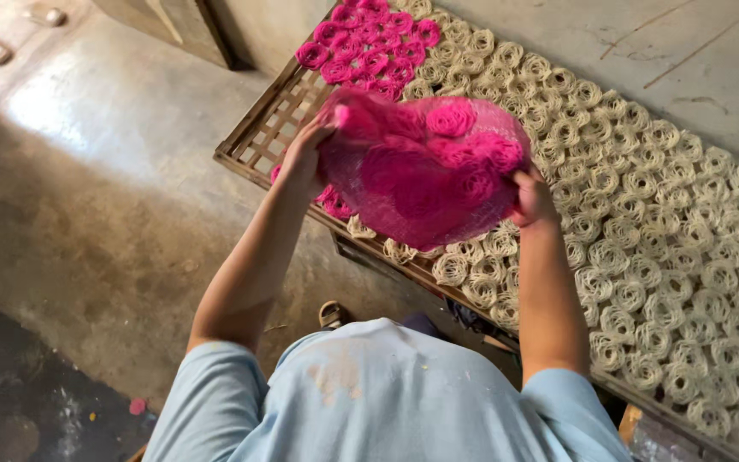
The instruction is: The person picks up pink coiled fabric rosette pieces one at a time and places them in rows onto round pink mesh discs resting on a bamboo lattice tray. They reposition the discs and the tray as they work, then lift the filled tray at the end.
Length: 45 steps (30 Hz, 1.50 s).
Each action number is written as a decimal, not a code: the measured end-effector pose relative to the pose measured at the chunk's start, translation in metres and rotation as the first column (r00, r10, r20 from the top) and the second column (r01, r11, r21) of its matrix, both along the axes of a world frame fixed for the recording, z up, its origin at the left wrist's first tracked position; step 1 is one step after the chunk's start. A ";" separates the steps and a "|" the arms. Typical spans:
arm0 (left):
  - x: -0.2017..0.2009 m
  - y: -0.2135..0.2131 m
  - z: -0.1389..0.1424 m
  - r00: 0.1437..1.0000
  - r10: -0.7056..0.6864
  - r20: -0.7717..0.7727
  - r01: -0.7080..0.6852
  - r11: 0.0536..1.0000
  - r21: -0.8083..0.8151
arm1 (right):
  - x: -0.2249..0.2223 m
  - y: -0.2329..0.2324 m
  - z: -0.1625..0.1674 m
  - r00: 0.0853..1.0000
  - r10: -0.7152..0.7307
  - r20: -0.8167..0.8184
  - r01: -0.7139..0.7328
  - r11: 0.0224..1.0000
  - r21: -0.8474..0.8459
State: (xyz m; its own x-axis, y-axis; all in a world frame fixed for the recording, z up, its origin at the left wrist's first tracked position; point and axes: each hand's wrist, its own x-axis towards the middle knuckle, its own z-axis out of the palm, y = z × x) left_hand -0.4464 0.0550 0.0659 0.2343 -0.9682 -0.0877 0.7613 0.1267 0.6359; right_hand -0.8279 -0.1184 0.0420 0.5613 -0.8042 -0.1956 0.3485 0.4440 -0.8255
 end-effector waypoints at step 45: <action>0.130 -0.049 -0.057 0.149 0.020 0.989 0.016 1.000 -0.023 | 0.245 -0.022 -0.039 0.378 -0.476 -0.794 -0.767 0.319 -0.557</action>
